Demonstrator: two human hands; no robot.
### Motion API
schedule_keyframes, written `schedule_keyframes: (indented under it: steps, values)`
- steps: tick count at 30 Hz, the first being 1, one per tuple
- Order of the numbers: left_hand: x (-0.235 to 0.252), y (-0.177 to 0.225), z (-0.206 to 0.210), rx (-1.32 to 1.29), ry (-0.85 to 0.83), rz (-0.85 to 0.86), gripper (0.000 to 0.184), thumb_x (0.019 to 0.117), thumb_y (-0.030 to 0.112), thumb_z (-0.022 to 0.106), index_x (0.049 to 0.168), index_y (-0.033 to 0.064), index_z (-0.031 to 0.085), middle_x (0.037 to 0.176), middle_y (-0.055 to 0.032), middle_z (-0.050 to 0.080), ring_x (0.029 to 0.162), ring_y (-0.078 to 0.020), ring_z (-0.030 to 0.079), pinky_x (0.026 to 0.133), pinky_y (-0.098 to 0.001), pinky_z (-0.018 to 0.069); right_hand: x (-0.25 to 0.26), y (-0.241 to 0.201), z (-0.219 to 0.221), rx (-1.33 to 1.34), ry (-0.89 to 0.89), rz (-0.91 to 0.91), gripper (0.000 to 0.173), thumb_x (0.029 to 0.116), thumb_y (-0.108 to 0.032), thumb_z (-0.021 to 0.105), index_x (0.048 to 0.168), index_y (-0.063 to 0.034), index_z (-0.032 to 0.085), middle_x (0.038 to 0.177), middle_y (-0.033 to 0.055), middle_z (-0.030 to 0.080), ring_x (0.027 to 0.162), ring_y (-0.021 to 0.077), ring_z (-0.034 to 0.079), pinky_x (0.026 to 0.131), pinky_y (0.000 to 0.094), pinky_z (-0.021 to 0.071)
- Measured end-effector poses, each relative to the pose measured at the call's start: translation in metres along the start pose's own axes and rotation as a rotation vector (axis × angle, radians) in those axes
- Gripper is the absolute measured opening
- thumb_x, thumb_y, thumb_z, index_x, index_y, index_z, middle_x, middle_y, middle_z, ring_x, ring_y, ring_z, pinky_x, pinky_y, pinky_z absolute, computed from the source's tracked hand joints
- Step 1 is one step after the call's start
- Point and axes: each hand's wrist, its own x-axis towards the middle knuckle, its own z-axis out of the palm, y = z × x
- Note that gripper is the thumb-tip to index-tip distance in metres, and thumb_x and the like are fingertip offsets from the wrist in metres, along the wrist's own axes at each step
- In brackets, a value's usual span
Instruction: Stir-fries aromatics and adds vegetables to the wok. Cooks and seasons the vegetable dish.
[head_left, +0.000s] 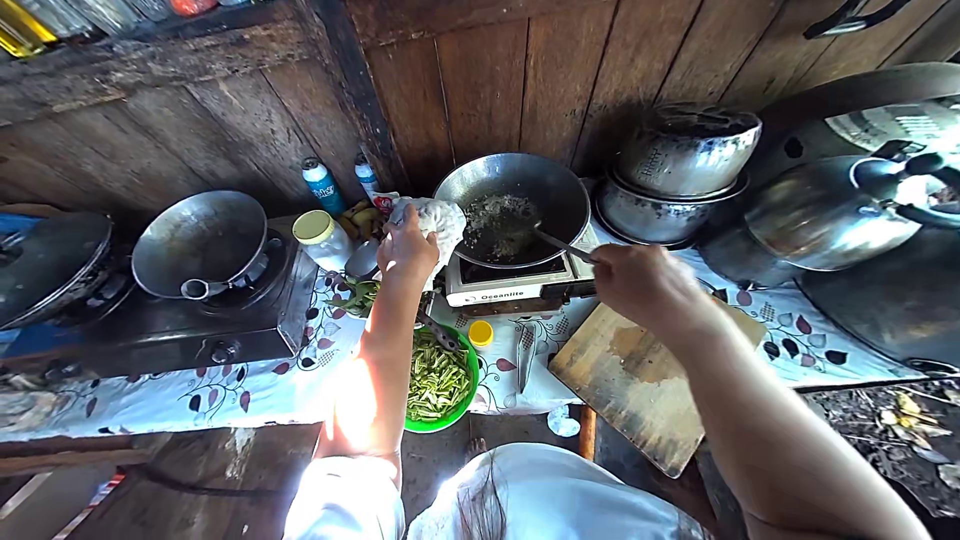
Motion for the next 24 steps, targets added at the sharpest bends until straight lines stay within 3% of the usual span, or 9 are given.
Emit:
schedule_keyframes:
  steps: [5,8,11,15,19,21,24]
  values:
    - [0.001,0.000,0.000,0.001,0.011,0.009,0.063,0.1043,0.036,0.058,0.160,0.0173,0.034,0.147,-0.0301,0.049,0.125,-0.0469,0.058,0.099,-0.0625,0.0481,-0.043,0.017,-0.031,-0.085,0.159,-0.129,0.016,0.0981,-0.011,0.060,0.101,-0.0089,0.076,0.077,0.0176,0.070,0.073,0.0420,0.069,0.057,0.0612,0.0496]
    - [0.002,0.001,0.001,-0.009,0.010,0.005,0.063,0.1042,0.036,0.058,0.160,0.0169,0.035,0.146,-0.0304,0.050,0.126,-0.0477,0.058,0.100,-0.0628,0.0473,-0.021,0.008,-0.019,-0.078,0.044,-0.012,0.019,0.1015,-0.014,0.058,0.106,-0.0083,0.075,0.089,0.0216,0.072,0.086,0.0458,0.070,0.067,0.0653,0.0513]
    - [0.001,0.001,0.000,0.004,0.007,-0.001,0.065,0.1041,0.037,0.058,0.161,0.0186,0.034,0.147,-0.0297,0.049,0.125,-0.0473,0.058,0.099,-0.0624,0.0479,0.021,0.002,0.011,-0.004,0.008,0.043,0.028,0.1048,-0.015,0.050,0.119,-0.0047,0.072,0.105,0.0267,0.072,0.102,0.0500,0.069,0.080,0.0696,0.0514]
    - [0.000,0.000,0.000,-0.013,0.021,0.021,0.063,0.1032,0.035,0.060,0.159,0.0161,0.037,0.142,-0.0322,0.052,0.124,-0.0490,0.059,0.098,-0.0638,0.0478,0.054,-0.004,0.038,0.063,0.051,0.071,0.032,0.1052,-0.015,0.045,0.124,-0.0036,0.069,0.110,0.0265,0.072,0.107,0.0482,0.069,0.083,0.0675,0.0520]
    - [0.000,0.001,-0.001,-0.013,0.020,0.023,0.063,0.1032,0.035,0.060,0.159,0.0161,0.036,0.144,-0.0315,0.051,0.124,-0.0479,0.058,0.099,-0.0630,0.0477,0.038,-0.002,0.030,0.081,0.014,0.023,0.028,0.1057,-0.015,0.048,0.119,-0.0038,0.071,0.104,0.0251,0.072,0.102,0.0471,0.069,0.081,0.0667,0.0525]
    - [0.001,-0.001,0.000,-0.014,0.015,0.025,0.064,0.1034,0.036,0.060,0.159,0.0161,0.036,0.145,-0.0311,0.050,0.124,-0.0477,0.059,0.098,-0.0630,0.0480,0.006,-0.001,0.009,0.086,0.023,-0.010,0.025,0.1044,-0.013,0.054,0.117,-0.0051,0.073,0.098,0.0245,0.072,0.094,0.0475,0.070,0.076,0.0682,0.0523]
    - [0.002,-0.002,0.001,-0.024,0.015,0.025,0.064,0.1038,0.036,0.058,0.160,0.0167,0.035,0.149,-0.0300,0.048,0.125,-0.0469,0.059,0.098,-0.0628,0.0484,-0.034,0.007,-0.016,0.018,0.074,-0.085,0.021,0.1019,-0.012,0.057,0.110,-0.0080,0.076,0.084,0.0187,0.071,0.081,0.0416,0.070,0.066,0.0629,0.0524]
